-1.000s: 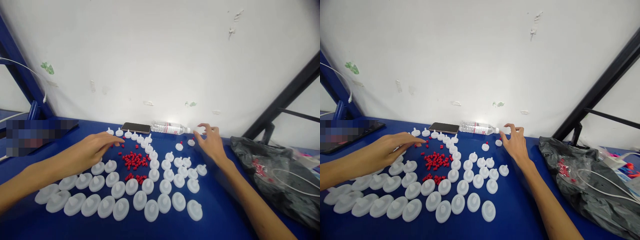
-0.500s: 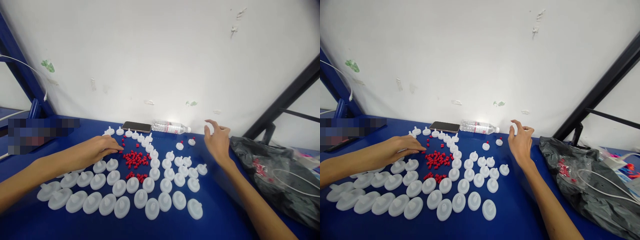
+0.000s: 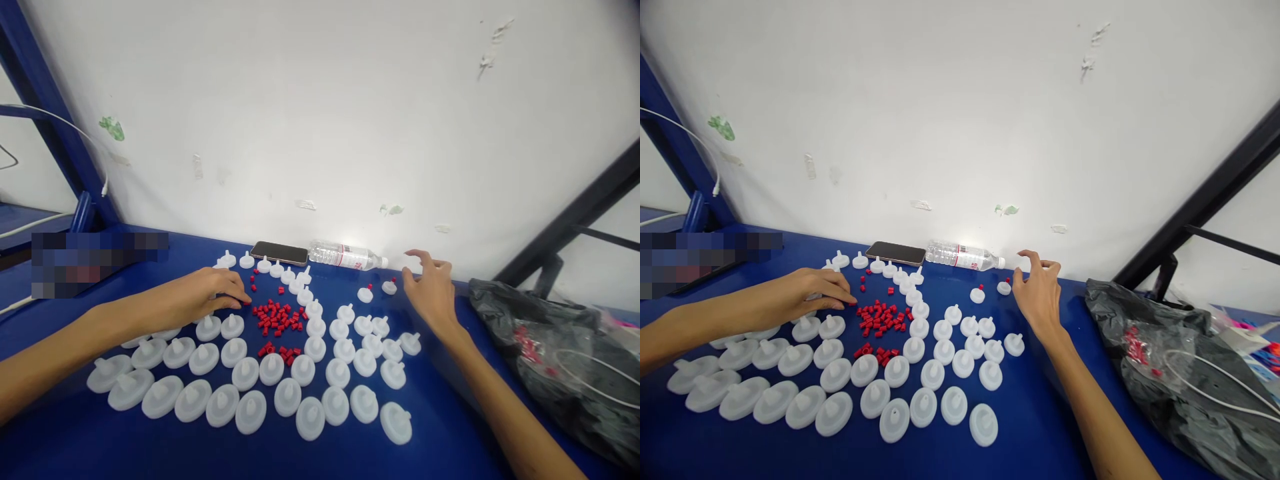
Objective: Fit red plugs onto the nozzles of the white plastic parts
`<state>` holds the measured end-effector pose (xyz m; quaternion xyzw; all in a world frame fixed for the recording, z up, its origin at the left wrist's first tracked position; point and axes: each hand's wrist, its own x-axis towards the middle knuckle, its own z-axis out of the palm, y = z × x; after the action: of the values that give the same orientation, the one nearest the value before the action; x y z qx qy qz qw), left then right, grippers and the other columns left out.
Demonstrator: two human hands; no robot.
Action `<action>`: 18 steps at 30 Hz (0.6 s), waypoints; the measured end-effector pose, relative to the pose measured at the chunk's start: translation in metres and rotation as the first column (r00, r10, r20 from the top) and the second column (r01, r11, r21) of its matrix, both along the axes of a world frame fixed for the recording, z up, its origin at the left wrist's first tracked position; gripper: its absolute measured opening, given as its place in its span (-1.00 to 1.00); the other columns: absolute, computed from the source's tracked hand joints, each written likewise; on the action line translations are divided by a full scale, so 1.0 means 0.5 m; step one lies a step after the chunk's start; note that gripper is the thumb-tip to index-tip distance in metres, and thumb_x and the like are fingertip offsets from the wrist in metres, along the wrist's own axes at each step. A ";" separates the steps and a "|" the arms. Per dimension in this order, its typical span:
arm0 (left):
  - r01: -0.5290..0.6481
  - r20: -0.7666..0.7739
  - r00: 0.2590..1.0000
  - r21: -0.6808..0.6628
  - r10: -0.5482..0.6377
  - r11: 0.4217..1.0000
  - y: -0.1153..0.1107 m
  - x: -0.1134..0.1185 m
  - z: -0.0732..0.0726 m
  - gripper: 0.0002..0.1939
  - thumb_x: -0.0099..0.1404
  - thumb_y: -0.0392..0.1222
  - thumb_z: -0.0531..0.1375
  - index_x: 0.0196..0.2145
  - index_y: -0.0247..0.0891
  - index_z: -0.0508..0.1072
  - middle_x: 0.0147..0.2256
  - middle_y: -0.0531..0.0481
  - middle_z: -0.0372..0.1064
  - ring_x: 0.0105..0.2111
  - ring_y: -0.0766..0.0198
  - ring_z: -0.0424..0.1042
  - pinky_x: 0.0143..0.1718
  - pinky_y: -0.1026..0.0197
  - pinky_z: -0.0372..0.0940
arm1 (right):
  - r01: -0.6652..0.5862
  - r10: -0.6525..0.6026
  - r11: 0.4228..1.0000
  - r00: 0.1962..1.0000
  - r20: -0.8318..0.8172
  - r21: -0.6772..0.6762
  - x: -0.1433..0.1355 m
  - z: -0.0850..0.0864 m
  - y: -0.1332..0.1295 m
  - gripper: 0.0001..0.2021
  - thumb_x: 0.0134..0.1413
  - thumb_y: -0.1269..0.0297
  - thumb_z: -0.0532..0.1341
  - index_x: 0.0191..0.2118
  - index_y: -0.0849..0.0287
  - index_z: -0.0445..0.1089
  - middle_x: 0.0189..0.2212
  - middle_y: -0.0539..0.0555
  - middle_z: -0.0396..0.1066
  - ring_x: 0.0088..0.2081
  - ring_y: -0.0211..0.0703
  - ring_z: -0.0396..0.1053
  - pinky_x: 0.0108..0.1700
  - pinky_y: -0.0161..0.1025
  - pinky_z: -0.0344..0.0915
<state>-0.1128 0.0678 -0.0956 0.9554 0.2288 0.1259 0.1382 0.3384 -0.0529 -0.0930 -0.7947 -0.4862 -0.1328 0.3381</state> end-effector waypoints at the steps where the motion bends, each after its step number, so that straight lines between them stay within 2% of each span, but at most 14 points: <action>1: -0.006 -0.004 1.000 -0.001 0.006 1.000 0.000 0.000 0.000 -0.60 0.60 0.11 0.12 -0.05 -0.08 0.72 -0.10 -0.08 0.64 -0.16 0.18 0.59 -0.12 0.27 0.39 | -0.003 0.002 1.000 1.000 -0.004 0.000 0.000 0.000 0.000 -0.60 0.34 0.26 0.17 0.23 0.00 0.46 -0.05 0.18 0.26 -0.09 0.09 0.48 -0.08 -0.03 0.33; 5: -0.030 -0.027 0.999 0.004 0.030 1.000 -0.007 0.004 0.007 -0.72 0.57 -0.02 0.18 -0.14 -0.11 0.69 -0.11 -0.01 0.62 -0.15 0.21 0.58 -0.11 0.31 0.36 | -0.029 0.029 1.000 0.999 -0.017 0.005 0.000 0.001 0.000 -0.62 0.31 0.28 0.17 0.18 0.07 0.48 -0.03 0.19 0.27 -0.22 -0.02 0.51 -0.04 -0.01 0.35; 11: -0.095 -0.017 0.995 0.059 0.096 0.994 -0.040 0.013 0.021 -0.73 0.57 -0.22 0.12 -0.09 -0.15 0.66 -0.08 0.06 0.60 -0.07 0.22 0.55 0.02 0.29 0.33 | -0.074 0.075 0.997 0.997 -0.022 0.017 0.002 0.000 0.000 -0.67 0.30 0.27 0.16 0.09 0.11 0.53 0.06 0.25 0.32 -0.34 -0.11 0.53 -0.04 0.02 0.39; 15: -0.138 -0.005 0.990 0.093 0.139 0.986 -0.055 0.017 0.022 -0.72 0.58 -0.20 0.11 -0.09 -0.16 0.66 -0.08 0.07 0.62 -0.09 0.24 0.55 0.01 0.29 0.34 | -0.133 0.133 0.991 0.991 -0.008 0.024 -0.005 0.006 -0.005 -0.70 0.30 0.27 0.15 0.03 0.16 0.54 0.04 0.26 0.37 -0.30 -0.05 0.55 -0.06 0.00 0.40; 18: -0.159 0.003 0.987 0.119 0.160 0.980 -0.048 0.014 0.019 -0.70 0.58 -0.17 0.10 -0.07 -0.17 0.65 -0.08 0.05 0.62 -0.09 0.23 0.56 0.00 0.27 0.35 | -0.212 0.212 0.977 0.977 0.005 0.015 -0.036 0.030 -0.009 -0.73 0.32 0.28 0.15 0.00 0.17 0.54 -0.06 0.22 0.47 -0.21 0.01 0.57 -0.02 -0.03 0.39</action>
<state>-0.1059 0.0438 -0.0860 0.9409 0.2971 0.1468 0.0700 0.3206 -0.0575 -0.0782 -0.7355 -0.5678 -0.1012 0.3555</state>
